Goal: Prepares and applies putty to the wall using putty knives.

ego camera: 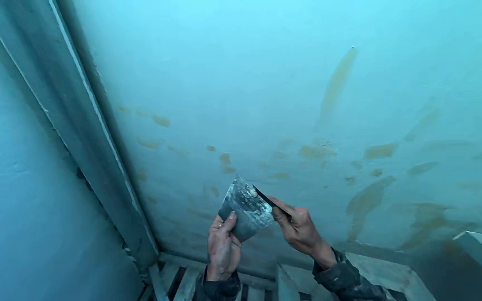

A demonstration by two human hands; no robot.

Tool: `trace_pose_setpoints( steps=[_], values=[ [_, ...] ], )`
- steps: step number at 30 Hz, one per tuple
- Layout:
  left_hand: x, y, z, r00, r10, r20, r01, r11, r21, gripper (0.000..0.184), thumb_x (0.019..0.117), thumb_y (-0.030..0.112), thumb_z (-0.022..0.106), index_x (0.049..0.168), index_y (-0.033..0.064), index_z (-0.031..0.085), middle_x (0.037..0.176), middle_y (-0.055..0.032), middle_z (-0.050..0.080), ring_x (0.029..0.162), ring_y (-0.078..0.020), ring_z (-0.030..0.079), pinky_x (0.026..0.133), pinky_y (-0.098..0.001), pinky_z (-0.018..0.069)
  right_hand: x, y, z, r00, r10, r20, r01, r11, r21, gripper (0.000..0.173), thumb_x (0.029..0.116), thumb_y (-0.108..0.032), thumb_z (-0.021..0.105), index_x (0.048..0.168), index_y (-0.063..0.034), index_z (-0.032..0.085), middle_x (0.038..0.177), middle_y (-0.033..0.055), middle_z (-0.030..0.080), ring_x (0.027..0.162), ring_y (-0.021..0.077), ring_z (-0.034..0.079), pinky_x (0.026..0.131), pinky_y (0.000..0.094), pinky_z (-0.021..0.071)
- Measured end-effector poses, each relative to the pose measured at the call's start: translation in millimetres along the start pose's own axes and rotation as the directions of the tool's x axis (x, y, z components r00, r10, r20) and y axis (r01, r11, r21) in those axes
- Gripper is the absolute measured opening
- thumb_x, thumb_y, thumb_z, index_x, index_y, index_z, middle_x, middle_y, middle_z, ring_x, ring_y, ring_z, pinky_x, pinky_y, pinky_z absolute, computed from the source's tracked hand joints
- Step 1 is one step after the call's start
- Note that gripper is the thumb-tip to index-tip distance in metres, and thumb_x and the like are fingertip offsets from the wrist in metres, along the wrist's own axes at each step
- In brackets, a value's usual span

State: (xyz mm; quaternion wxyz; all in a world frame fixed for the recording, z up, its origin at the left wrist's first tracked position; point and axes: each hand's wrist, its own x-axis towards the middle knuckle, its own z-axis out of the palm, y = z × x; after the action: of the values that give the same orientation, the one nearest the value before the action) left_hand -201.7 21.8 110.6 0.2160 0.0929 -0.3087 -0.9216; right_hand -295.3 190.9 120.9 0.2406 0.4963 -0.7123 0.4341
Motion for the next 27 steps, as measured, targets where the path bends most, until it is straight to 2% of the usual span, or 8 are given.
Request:
trace_pose_setpoints(
  steps=[4,7,8,10,13,19,22,27],
  values=[
    [9.6,9.1,-5.6,0.999,0.043,0.002,-0.043,0.999,-0.026,0.021,0.1084,0.005,0.039,0.125,-0.0017,0.051,0.102,-0.0192,0.072,0.086,-0.0316,0.076,0.072,-0.05,0.065,-4.0,7.5,-20.9,0.994,0.059,0.088,-0.035,0.967,-0.251,0.043,0.1093,-0.033,0.042,0.12,-0.0067,0.074,0.079,0.0065,0.073,0.066,0.0145,0.069,0.061,0.0372,0.0573],
    [16.3,6.3,-4.2,0.979,0.19,0.072,-0.19,0.982,-0.008,0.02,0.1064,0.001,0.041,0.12,-0.0037,0.055,0.101,-0.0175,0.074,0.088,-0.0302,0.076,0.078,-0.0498,0.0648,7.7,-12.7,-25.4,0.936,0.269,-0.228,-0.278,0.96,-0.011,0.03,0.1059,-0.018,0.049,0.1,-0.0016,0.073,0.075,-0.0007,0.069,0.068,0.002,0.066,0.065,0.0225,0.0574],
    [18.3,2.3,-4.1,0.963,0.25,0.105,-0.252,0.968,0.007,0.02,0.1055,0.0,0.042,0.117,-0.0037,0.057,0.1,-0.0161,0.075,0.088,-0.0285,0.076,0.079,-0.0487,0.0648,14.7,-24.9,-23.1,0.85,0.453,-0.268,-0.382,0.881,0.278,0.027,0.1068,-0.013,0.047,0.099,-0.0007,0.069,0.08,0.0003,0.072,0.074,0.0039,0.07,0.07,0.0232,0.0614],
    [23.5,-7.7,-4.4,0.908,0.377,0.182,-0.39,0.92,0.044,0.02,0.1036,-0.002,0.045,0.114,-0.0031,0.062,0.1,-0.013,0.076,0.089,-0.0253,0.076,0.081,-0.0465,0.0648,30.0,-46.9,-18.2,0.62,0.777,-0.111,-0.429,0.454,0.781,0.031,0.1114,-0.016,0.038,0.111,0.0044,0.062,0.093,0.0139,0.073,0.085,0.0194,0.074,0.078,0.0373,0.0643],
    [29.3,-19.6,-6.6,0.817,0.513,0.262,-0.554,0.825,0.111,0.02,0.1026,0.001,0.05,0.111,0.0018,0.068,0.1,-0.0063,0.076,0.089,-0.0184,0.075,0.082,-0.0399,0.064,38.0,-59.2,-5.6,0.474,0.875,0.1,-0.381,0.102,0.919,0.034,0.1121,-0.024,0.038,0.123,0.0023,0.057,0.105,0.0191,0.071,0.094,0.0265,0.073,0.082,0.0444,0.0632],
    [29.8,-32.5,-5.4,0.576,0.704,0.414,-0.817,0.51,0.27,0.021,0.101,-0.001,0.054,0.116,-0.0001,0.069,0.101,0.0049,0.075,0.087,-0.0018,0.07,0.079,-0.0231,0.06,40.9,-64.2,15.7,0.382,0.91,0.163,-0.311,-0.04,0.95,0.033,0.1117,-0.027,0.04,0.127,-0.0008,0.054,0.109,0.0184,0.069,0.095,0.0261,0.072,0.08,0.0421,0.0631],
    [33.0,-34.6,-12.1,0.463,0.688,0.559,-0.885,0.322,0.336,0.027,0.1018,-0.002,0.053,0.125,-0.0055,0.066,0.117,-0.0047,0.075,0.108,-0.0065,0.07,0.098,-0.027,0.0576,43.2,-63.9,19.9,0.377,0.91,0.172,-0.227,-0.089,0.97,0.033,0.1118,-0.028,0.039,0.127,-0.0028,0.054,0.107,0.0174,0.069,0.094,0.0244,0.073,0.078,0.0401,0.0634],
    [35.4,-38.4,-34.3,0.491,0.671,0.555,-0.825,0.152,0.545,0.027,0.1016,0.003,0.052,0.119,-0.0089,0.069,0.107,-0.0123,0.076,0.099,-0.002,0.071,0.092,-0.0188,0.056,68.3,-49.9,-6.8,0.462,0.887,0.02,-0.185,0.075,0.98,0.029,0.1112,-0.027,0.041,0.123,-0.0051,0.055,0.103,0.0137,0.069,0.09,0.0215,0.072,0.076,0.0379,0.063]
  ],
)
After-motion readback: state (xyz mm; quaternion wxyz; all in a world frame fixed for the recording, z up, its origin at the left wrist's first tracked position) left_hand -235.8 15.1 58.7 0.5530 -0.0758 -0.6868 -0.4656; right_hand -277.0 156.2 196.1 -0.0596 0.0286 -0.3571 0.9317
